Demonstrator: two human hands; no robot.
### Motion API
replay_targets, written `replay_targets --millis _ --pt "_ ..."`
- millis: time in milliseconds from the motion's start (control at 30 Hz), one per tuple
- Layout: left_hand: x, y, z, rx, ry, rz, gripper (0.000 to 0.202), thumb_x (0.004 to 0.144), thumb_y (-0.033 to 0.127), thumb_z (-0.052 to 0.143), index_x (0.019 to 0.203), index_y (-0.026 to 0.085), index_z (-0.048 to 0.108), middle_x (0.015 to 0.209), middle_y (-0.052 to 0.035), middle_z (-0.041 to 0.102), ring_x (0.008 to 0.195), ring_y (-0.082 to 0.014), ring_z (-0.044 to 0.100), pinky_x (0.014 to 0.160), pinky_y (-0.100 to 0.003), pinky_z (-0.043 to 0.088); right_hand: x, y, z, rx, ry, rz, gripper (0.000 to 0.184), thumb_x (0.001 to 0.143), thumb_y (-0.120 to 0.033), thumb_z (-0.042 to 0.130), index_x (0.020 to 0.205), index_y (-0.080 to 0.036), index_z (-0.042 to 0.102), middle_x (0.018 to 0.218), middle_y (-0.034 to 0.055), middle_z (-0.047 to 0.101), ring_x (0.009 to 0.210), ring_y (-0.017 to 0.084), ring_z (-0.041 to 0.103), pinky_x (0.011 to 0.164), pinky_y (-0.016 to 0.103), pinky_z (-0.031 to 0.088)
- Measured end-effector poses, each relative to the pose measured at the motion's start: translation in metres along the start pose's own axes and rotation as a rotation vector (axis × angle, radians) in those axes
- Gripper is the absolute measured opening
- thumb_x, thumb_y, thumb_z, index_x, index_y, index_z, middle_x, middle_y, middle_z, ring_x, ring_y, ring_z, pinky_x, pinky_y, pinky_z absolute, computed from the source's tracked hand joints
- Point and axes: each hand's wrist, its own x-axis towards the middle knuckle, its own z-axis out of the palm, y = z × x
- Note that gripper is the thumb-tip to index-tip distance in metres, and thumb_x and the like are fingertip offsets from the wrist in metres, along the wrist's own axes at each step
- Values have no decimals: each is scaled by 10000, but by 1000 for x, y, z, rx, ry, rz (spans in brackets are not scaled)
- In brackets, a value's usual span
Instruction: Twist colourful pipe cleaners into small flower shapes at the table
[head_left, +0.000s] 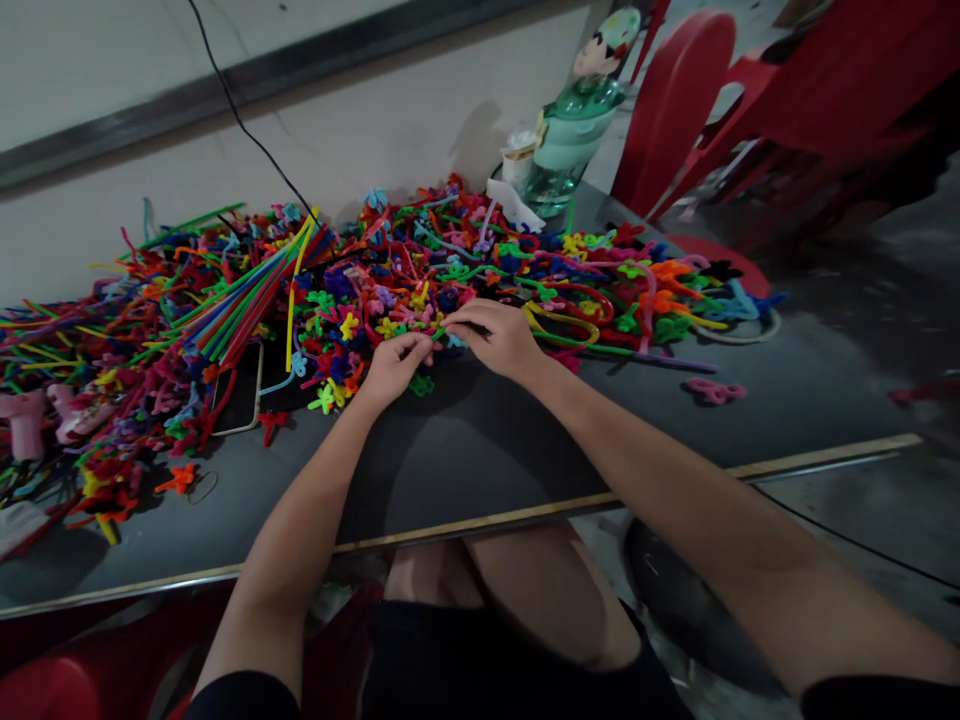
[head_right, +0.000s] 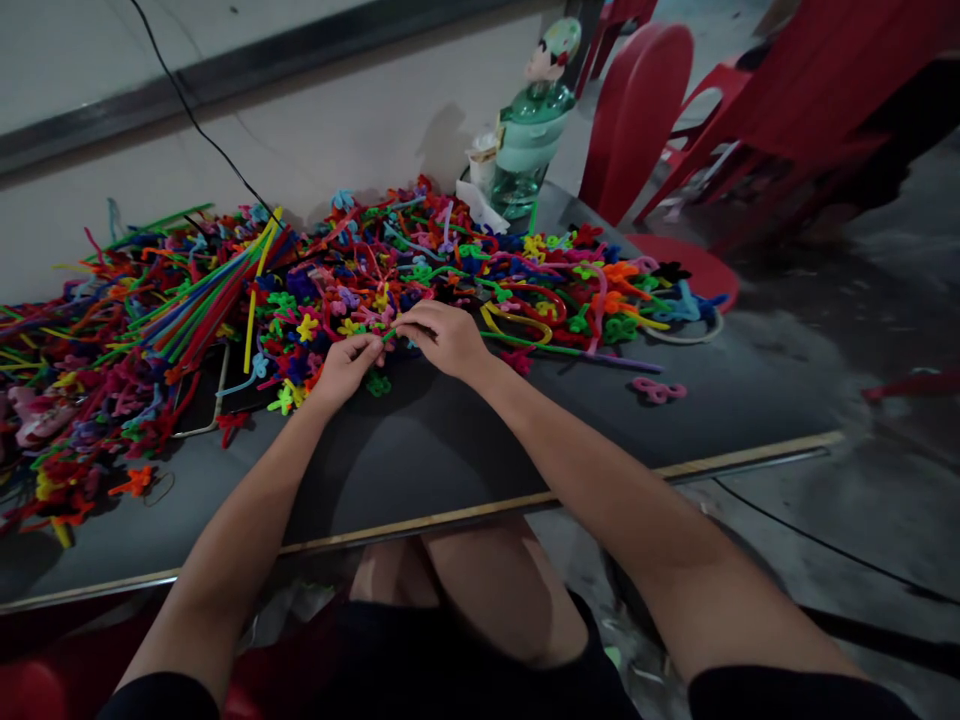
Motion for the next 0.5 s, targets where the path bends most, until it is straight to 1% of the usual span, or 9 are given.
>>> replay_targets --millis 100,167,233,300,333,400,500 --pt "0 -4 1 -191 -37 -62 407 825 557 599 947 191 730 701 -11 660 532 -79 471 526 -221 385 -1 1 7 165 65 232 215 850 -386 632 866 -197 733 842 54 739 775 184 678 730 321 533" --pt "0 -7 1 -238 -27 -89 409 814 546 623 1018 210 734 766 -23 700 530 -77 486 515 -224 394 -2 2 11 270 52 348 251 824 -417 648 857 -182 732 806 58 735 720 174 669 677 309 529" --pt "-1 -9 2 -242 0 -86 396 791 526 665 1024 215 744 828 -37 734 605 -102 571 593 -249 466 -3 1 15 327 25 428 298 804 -456 652 835 -170 731 757 60 724 653 161 647 608 292 511" --pt "-1 -11 2 -233 37 -57 379 756 504 714 997 215 757 877 -47 754 751 -151 656 754 -305 524 -5 -1 20 336 29 488 328 790 -481 653 814 -163 730 703 56 708 582 144 613 541 276 479" --pt "-1 -12 3 -232 58 -42 372 742 495 731 987 216 761 894 -49 759 823 -174 677 830 -337 528 -6 -3 22 328 48 505 330 790 -481 651 811 -162 731 685 53 702 560 138 600 527 272 469" --pt "0 -14 4 -241 103 -24 367 726 488 747 980 223 763 910 -46 763 902 -203 691 920 -387 519 -7 -7 26 309 104 517 309 800 -461 643 823 -165 731 685 48 701 555 135 600 542 276 477" --pt "0 -18 6 -265 170 -27 344 725 470 751 982 242 760 959 -41 761 959 -213 692 969 -419 507 -8 -11 30 289 148 493 273 823 -423 625 854 -172 726 740 53 720 602 149 636 606 298 509"
